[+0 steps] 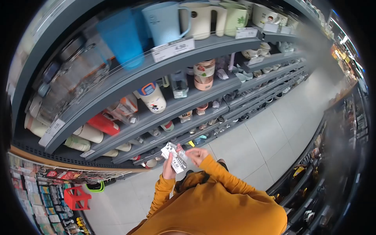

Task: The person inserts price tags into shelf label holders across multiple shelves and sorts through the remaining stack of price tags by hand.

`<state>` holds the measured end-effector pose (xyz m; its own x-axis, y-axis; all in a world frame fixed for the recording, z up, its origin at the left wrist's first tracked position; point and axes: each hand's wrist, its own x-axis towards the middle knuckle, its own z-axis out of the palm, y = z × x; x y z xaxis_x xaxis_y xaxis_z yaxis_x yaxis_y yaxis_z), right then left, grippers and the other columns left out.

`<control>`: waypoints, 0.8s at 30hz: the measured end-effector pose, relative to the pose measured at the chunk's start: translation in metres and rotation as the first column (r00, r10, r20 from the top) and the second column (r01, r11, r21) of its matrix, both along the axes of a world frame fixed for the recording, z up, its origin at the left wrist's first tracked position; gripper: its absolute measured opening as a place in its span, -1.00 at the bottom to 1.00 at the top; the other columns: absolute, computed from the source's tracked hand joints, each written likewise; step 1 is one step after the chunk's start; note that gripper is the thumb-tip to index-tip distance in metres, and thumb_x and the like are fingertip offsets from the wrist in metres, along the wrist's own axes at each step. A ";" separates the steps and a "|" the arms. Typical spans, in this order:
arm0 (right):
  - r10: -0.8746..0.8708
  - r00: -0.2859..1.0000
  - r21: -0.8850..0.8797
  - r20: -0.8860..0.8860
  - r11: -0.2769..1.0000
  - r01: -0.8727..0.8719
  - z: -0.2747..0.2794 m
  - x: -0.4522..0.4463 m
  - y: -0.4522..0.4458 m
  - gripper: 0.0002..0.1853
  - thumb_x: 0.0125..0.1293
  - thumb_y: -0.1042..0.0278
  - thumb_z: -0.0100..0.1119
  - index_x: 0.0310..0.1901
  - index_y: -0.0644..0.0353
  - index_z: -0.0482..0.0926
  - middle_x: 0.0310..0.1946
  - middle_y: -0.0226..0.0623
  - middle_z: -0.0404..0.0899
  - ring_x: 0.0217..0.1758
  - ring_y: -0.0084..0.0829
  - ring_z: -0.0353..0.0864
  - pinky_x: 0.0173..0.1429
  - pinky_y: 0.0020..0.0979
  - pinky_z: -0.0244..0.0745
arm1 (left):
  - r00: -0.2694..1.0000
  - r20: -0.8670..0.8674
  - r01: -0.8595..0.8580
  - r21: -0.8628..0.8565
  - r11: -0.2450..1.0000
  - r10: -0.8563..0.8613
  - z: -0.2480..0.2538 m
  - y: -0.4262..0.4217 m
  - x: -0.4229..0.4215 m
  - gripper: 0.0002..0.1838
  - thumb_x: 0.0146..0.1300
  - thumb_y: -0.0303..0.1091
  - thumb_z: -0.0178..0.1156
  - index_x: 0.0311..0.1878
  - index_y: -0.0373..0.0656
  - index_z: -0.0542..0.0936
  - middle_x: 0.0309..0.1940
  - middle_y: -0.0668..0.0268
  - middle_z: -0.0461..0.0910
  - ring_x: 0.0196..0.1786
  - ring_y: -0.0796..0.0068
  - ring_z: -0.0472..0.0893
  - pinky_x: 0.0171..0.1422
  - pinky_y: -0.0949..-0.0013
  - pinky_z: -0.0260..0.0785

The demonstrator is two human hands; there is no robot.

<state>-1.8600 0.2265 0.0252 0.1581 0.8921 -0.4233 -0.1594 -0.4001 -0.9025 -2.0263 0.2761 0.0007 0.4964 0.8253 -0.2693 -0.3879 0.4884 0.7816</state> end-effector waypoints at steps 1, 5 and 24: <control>0.019 0.999 0.057 -0.050 0.998 -0.016 -0.005 -0.001 -0.014 -0.78 0.34 0.18 0.18 -0.21 0.16 0.60 -0.79 -0.51 0.39 -0.81 -0.70 0.26 -0.71 -0.61 0.09 | 0.999 0.005 0.035 0.059 0.998 -0.035 0.006 0.001 0.011 -0.48 0.50 -0.09 -0.21 0.18 -0.40 0.41 0.22 0.12 0.42 0.24 0.36 0.44 0.40 0.32 0.20; -0.020 0.983 0.025 -0.180 0.999 0.025 -0.010 0.030 -0.042 -0.71 0.41 0.12 0.05 -0.23 0.21 0.52 -0.81 -0.48 0.36 -0.82 -0.65 0.25 -0.69 -0.57 0.12 | 0.995 0.006 0.097 0.055 0.994 -0.098 0.005 -0.011 0.062 -0.46 0.52 -0.10 -0.27 0.22 -0.43 0.35 0.21 0.06 0.41 0.24 0.26 0.44 0.38 0.28 0.22; -0.513 0.439 0.663 0.738 0.675 -0.324 0.172 0.443 0.050 -0.74 0.30 0.11 0.15 -0.11 0.08 0.57 -0.46 -0.32 0.61 -0.49 -0.38 0.62 -0.37 -0.36 0.46 | 0.946 0.272 0.268 -0.348 0.898 -0.176 0.011 -0.179 0.347 -0.36 0.31 -0.34 0.12 0.43 0.00 0.17 -0.06 0.30 0.47 -0.21 0.41 0.58 -0.11 0.37 0.50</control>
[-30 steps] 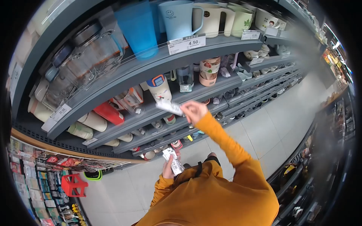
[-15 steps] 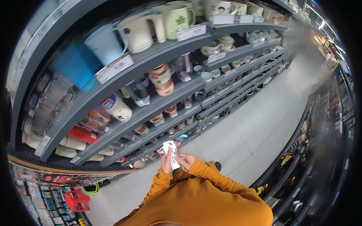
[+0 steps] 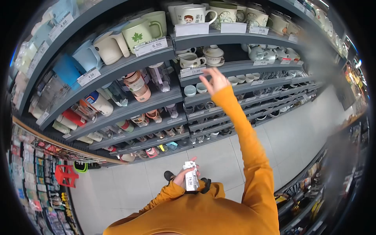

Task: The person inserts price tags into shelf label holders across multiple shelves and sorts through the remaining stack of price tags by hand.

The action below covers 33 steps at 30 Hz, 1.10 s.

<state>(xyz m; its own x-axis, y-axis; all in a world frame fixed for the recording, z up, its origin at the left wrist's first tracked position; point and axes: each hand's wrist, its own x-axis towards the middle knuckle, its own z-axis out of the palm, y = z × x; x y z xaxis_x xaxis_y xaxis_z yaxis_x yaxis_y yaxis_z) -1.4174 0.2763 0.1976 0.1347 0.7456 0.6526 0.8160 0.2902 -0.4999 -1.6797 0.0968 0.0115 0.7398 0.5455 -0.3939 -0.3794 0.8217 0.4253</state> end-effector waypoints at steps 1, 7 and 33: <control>0.001 0.998 0.013 0.060 1.000 -0.002 0.001 0.012 0.017 -0.74 0.29 0.13 0.17 -0.09 0.06 0.57 -0.46 -0.34 0.61 -0.48 -0.37 0.61 -0.36 -0.36 0.47 | 0.999 0.007 0.044 0.007 0.999 -0.044 0.000 -0.009 0.010 -0.36 0.30 -0.35 0.13 0.43 0.00 0.16 -0.10 0.31 0.46 -0.22 0.43 0.58 -0.11 0.37 0.50; 0.055 0.968 -0.131 0.247 0.991 -0.023 0.004 0.036 0.065 -0.82 0.20 0.22 0.25 -0.16 -0.05 0.64 -0.34 -0.40 0.64 -0.29 -0.29 0.64 -0.23 -0.28 0.53 | 0.961 0.084 0.272 -0.091 0.958 -0.265 -0.002 -0.034 0.041 -0.44 0.36 -0.28 0.09 0.39 -0.06 0.19 -0.31 0.37 0.43 -0.23 0.46 0.53 -0.15 0.38 0.47; 0.058 0.904 -0.318 -0.423 0.925 -0.208 -0.075 0.140 -0.106 -0.76 0.20 0.30 0.30 -0.16 0.24 0.63 -0.24 -0.27 0.67 -0.30 -0.46 0.68 -0.18 -0.46 0.57 | 0.967 -0.235 -0.053 0.205 0.977 0.102 -0.012 0.109 0.186 -0.59 0.36 -0.27 0.12 0.23 -0.11 0.39 -0.50 0.40 0.37 -0.41 0.50 0.48 -0.25 0.35 0.44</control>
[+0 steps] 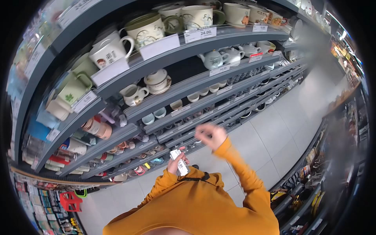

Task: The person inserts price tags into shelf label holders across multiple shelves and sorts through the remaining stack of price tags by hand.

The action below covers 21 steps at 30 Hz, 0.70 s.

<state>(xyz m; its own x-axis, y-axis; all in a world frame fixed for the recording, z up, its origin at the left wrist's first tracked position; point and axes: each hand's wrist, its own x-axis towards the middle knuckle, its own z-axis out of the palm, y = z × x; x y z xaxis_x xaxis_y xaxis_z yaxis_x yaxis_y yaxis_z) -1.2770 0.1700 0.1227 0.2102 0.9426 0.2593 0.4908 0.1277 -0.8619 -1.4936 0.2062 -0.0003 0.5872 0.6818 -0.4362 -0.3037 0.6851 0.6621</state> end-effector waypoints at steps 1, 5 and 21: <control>-0.085 0.989 0.173 0.121 0.983 0.063 0.017 0.027 0.015 -0.76 0.20 0.31 0.30 -0.12 0.20 0.61 -0.20 -0.25 0.64 -0.31 -0.43 0.68 -0.20 -0.44 0.56 | 0.998 0.021 0.057 -0.025 0.998 -0.057 -0.005 0.005 0.009 -0.59 0.36 -0.27 0.12 0.23 -0.11 0.38 -0.51 0.40 0.36 -0.42 0.48 0.47 -0.24 0.33 0.45; -0.364 0.833 0.365 0.417 0.906 0.213 0.078 0.107 0.072 -0.74 0.20 0.34 0.27 -0.08 0.13 0.56 -0.14 -0.29 0.59 -0.36 -0.33 0.64 -0.27 -0.35 0.53 | 0.889 0.036 0.457 0.001 0.890 -0.456 0.013 0.020 0.048 -0.53 0.37 -0.15 0.10 0.26 -0.13 0.33 -0.51 0.38 0.35 -0.47 0.45 0.55 -0.29 0.40 0.43; 0.191 0.892 0.108 0.410 0.961 -0.255 0.109 0.261 0.154 -0.81 0.15 0.23 0.35 -0.33 0.18 0.67 -0.46 -0.28 0.63 -0.58 -0.51 0.62 -0.46 -0.53 0.45 | 0.980 0.165 0.134 -0.124 0.983 -0.113 -0.014 -0.005 0.205 -0.52 0.42 -0.02 -0.02 0.29 -0.03 0.34 -0.49 0.39 0.36 -0.54 0.55 0.40 -0.40 0.43 0.36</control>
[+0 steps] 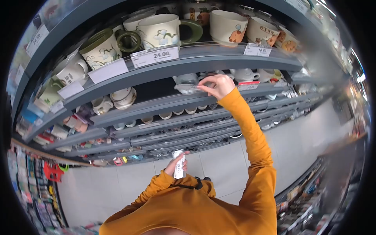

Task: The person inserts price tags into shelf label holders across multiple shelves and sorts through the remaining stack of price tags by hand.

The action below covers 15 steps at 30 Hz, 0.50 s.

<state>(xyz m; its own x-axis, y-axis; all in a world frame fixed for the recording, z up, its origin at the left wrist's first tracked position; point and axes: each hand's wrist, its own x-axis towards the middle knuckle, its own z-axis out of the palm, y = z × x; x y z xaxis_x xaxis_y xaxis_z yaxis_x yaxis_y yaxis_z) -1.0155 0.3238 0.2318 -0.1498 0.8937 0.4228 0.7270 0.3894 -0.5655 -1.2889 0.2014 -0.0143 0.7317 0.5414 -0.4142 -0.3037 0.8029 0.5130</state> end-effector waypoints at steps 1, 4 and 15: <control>0.039 0.999 0.067 -0.038 0.997 -0.036 0.005 0.001 -0.005 -0.82 0.17 0.25 0.34 -0.31 0.18 0.67 -0.44 -0.28 0.63 -0.59 -0.52 0.61 -0.47 -0.54 0.44 | 0.991 0.006 -0.137 0.006 0.991 0.137 0.010 -0.006 0.014 -0.53 0.45 -0.02 -0.08 0.30 -0.04 0.30 -0.50 0.39 0.34 -0.54 0.55 0.37 -0.40 0.44 0.32; 0.149 0.957 0.107 -0.248 0.986 -0.126 0.005 0.001 -0.040 -0.85 0.20 0.38 0.31 -0.27 0.27 0.66 -0.39 -0.29 0.63 -0.61 -0.58 0.55 -0.52 -0.57 0.41 | 0.883 0.021 -0.470 0.076 0.879 0.470 0.049 -0.021 0.047 -0.50 0.47 -0.01 -0.15 0.33 -0.07 0.26 -0.46 0.37 0.38 -0.54 0.56 0.36 -0.41 0.43 0.29; -0.138 0.630 -0.557 -0.765 0.634 -0.537 -0.209 -0.033 -0.196 -0.81 0.30 0.38 0.22 -0.13 0.31 0.58 -0.34 -0.41 0.66 -0.55 -0.65 0.57 -0.54 -0.61 0.39 | 0.806 -0.101 -0.572 0.124 0.811 0.583 0.057 -0.074 0.087 -0.43 0.49 0.03 -0.25 0.25 -0.30 0.33 0.21 0.09 0.43 0.24 0.25 0.45 0.36 0.22 0.27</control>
